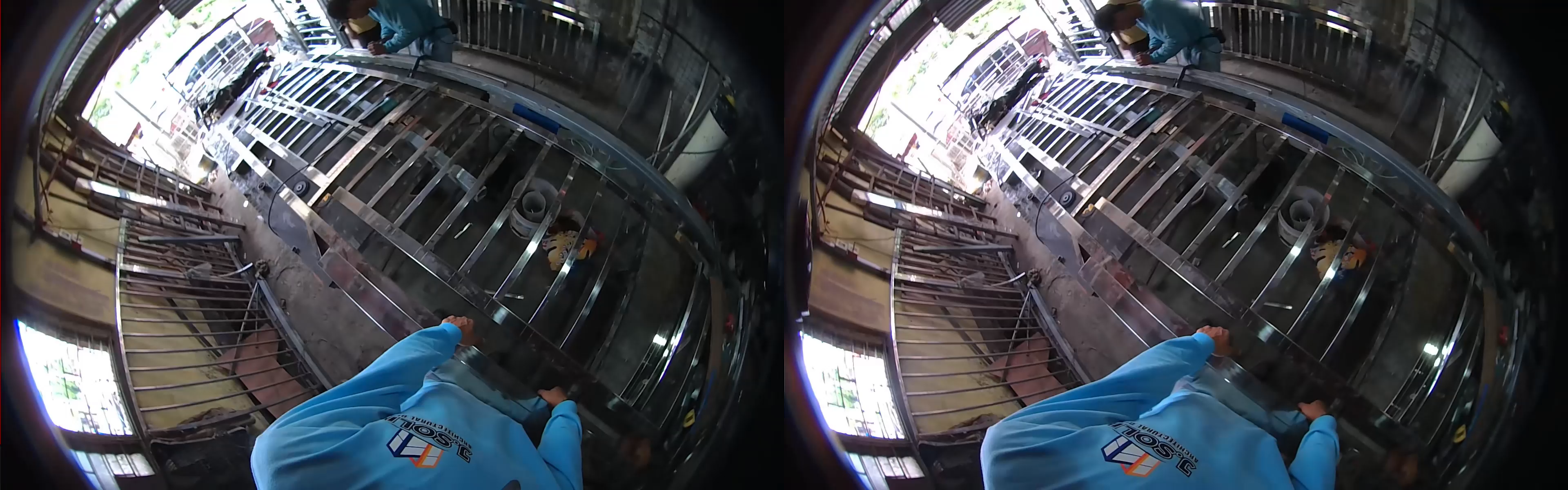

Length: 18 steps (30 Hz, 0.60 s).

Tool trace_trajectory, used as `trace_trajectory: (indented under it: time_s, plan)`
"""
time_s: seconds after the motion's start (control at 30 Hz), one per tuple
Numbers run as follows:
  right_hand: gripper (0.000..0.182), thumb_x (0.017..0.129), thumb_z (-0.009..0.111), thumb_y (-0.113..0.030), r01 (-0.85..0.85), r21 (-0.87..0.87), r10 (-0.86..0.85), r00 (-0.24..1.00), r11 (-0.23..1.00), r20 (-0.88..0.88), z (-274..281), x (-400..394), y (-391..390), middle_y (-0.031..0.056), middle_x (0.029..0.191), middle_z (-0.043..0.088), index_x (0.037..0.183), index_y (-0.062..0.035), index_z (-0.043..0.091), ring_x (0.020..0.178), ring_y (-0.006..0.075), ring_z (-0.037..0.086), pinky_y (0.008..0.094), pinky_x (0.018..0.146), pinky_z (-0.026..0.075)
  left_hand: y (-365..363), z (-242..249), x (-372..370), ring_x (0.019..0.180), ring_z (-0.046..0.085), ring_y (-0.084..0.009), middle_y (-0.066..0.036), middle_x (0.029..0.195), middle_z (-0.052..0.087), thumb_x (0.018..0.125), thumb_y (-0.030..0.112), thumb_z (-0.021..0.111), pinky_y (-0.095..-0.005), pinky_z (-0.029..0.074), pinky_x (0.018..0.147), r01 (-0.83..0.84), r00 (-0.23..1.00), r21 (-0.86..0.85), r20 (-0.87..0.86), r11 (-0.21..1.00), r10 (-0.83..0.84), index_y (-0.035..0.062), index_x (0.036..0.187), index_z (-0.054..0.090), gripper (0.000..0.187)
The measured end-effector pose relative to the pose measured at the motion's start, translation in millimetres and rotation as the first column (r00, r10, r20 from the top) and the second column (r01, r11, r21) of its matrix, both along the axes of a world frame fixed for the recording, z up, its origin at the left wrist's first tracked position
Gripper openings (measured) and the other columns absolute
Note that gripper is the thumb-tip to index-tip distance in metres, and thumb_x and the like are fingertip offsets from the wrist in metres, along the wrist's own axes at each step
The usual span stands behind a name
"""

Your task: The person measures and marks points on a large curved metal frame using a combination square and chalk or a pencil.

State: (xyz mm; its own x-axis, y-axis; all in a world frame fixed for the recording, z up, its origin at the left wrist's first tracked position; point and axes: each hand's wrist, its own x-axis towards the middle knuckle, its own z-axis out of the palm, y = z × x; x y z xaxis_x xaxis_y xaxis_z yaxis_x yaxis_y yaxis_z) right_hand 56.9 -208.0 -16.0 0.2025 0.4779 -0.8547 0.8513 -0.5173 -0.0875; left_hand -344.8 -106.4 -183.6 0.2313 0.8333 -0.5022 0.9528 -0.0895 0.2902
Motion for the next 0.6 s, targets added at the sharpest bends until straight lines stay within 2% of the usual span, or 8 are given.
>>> trace_trajectory:
  time_s: [0.03, 0.13, 0.27, 0.37, 0.4, 0.43, 0.5, 0.6]
  plan:
    - [0.067, 0.073, 0.068, -0.048, -0.018, 0.000, 0.018, 1.000, 1.000, 0.005, -9.1, 3.4, -0.4, 0.0316, 0.121, 0.057, 0.107, 0.0100, 0.064, 0.116, 0.0440, 0.054, 0.0419, 0.098, 0.043, -2.2, -10.2, 0.3, 0.076, 0.067, -0.0252, -0.006, 0.081, 0.070, 0.077, 0.053, 0.060, -0.0403, 0.050, 0.067, -0.018, 1.000, 0.000, 0.005, 1.000, 0.018, 0.0155, 0.081, 0.072, 0.039]
    - [0.067, 0.073, 0.068, -0.049, -0.066, 0.024, 0.067, 0.998, 0.998, -0.020, -33.8, 14.7, -6.0, 0.0319, 0.119, 0.058, 0.106, 0.0093, 0.065, 0.115, 0.0433, 0.055, 0.0420, 0.097, 0.044, 10.7, -37.7, -9.1, 0.072, 0.063, -0.0247, -0.006, 0.077, 0.066, 0.080, 0.052, 0.059, -0.0403, 0.048, 0.064, 0.047, 0.778, -0.103, -0.620, 0.994, -0.102, 0.0143, 0.081, 0.070, 0.039]
    - [0.068, 0.070, 0.070, -0.050, -0.039, 0.014, 0.039, 0.999, 0.999, -0.004, -9.9, 4.8, 1.2, 0.0316, 0.109, 0.062, 0.101, 0.0101, 0.066, 0.107, 0.0416, 0.060, 0.0407, 0.090, 0.048, 34.7, -49.5, -63.9, 0.067, 0.059, -0.0239, -0.006, 0.071, 0.061, 0.083, 0.050, 0.056, -0.0404, 0.045, 0.060, 0.036, -0.024, -0.244, -0.970, 0.969, -0.243, 0.0128, 0.080, 0.067, 0.039]
    - [0.069, 0.067, 0.070, -0.050, -0.023, 0.051, 0.023, 1.000, 0.998, -0.011, 1.5, 0.1, -0.8, 0.0300, 0.111, 0.063, 0.101, 0.0097, 0.066, 0.105, 0.0413, 0.061, 0.0404, 0.089, 0.049, 44.8, -54.5, -90.4, 0.063, 0.056, -0.0233, -0.005, 0.066, 0.057, 0.085, 0.049, 0.054, -0.0405, 0.042, 0.057, -0.093, -0.626, -0.307, -0.721, 0.947, -0.296, 0.0116, 0.080, 0.064, 0.039]
    - [0.070, 0.068, 0.069, -0.054, -0.150, -0.057, 0.143, 0.984, 0.987, -0.106, 16.4, -6.6, 8.0, 0.0277, 0.113, 0.063, 0.106, 0.0050, 0.067, 0.107, 0.0397, 0.061, 0.0397, 0.091, 0.047, 45.6, -53.6, -93.4, 0.062, 0.055, -0.0231, -0.005, 0.065, 0.056, 0.086, 0.049, 0.054, -0.0405, 0.042, 0.056, -0.149, -0.773, -0.313, -0.555, 0.938, -0.308, 0.0112, 0.080, 0.063, 0.039]
    - [0.069, 0.070, 0.065, -0.059, -0.018, -0.068, 0.020, 1.000, 0.997, 0.021, 13.8, -11.2, 6.0, 0.0242, 0.116, 0.063, 0.111, -0.0026, 0.067, 0.112, 0.0383, 0.058, 0.0390, 0.095, 0.045, 55.9, -53.0, -100.7, 0.061, 0.053, -0.0230, -0.005, 0.063, 0.055, 0.087, 0.049, 0.053, -0.0406, 0.041, 0.055, -0.206, -0.879, -0.307, -0.359, 0.929, -0.314, 0.0108, 0.080, 0.063, 0.040]
    - [0.069, 0.072, 0.063, -0.061, -0.192, 0.054, 0.194, 0.981, 0.980, -0.022, 13.3, -14.9, 5.6, 0.0232, 0.117, 0.063, 0.111, -0.0051, 0.067, 0.114, 0.0373, 0.057, 0.0383, 0.098, 0.043, 69.0, -55.0, -109.5, 0.061, 0.053, -0.0226, -0.005, 0.062, 0.054, 0.088, 0.047, 0.051, -0.0402, 0.040, 0.055, -0.153, -0.925, -0.171, -0.321, 0.973, -0.202, 0.0123, 0.079, 0.061, 0.037]
    - [0.070, 0.072, 0.062, -0.061, -0.152, -0.025, 0.153, 0.983, 0.988, 0.101, -4.2, -19.7, 9.8, 0.0241, 0.119, 0.062, 0.111, -0.0037, 0.067, 0.115, 0.0371, 0.057, 0.0382, 0.097, 0.044, 74.1, -54.8, -109.0, 0.060, 0.051, -0.0218, -0.005, 0.061, 0.051, 0.090, 0.044, 0.048, -0.0396, 0.039, 0.054, 0.017, -0.984, 0.066, -0.178, 0.998, 0.029, 0.0154, 0.079, 0.057, 0.032]
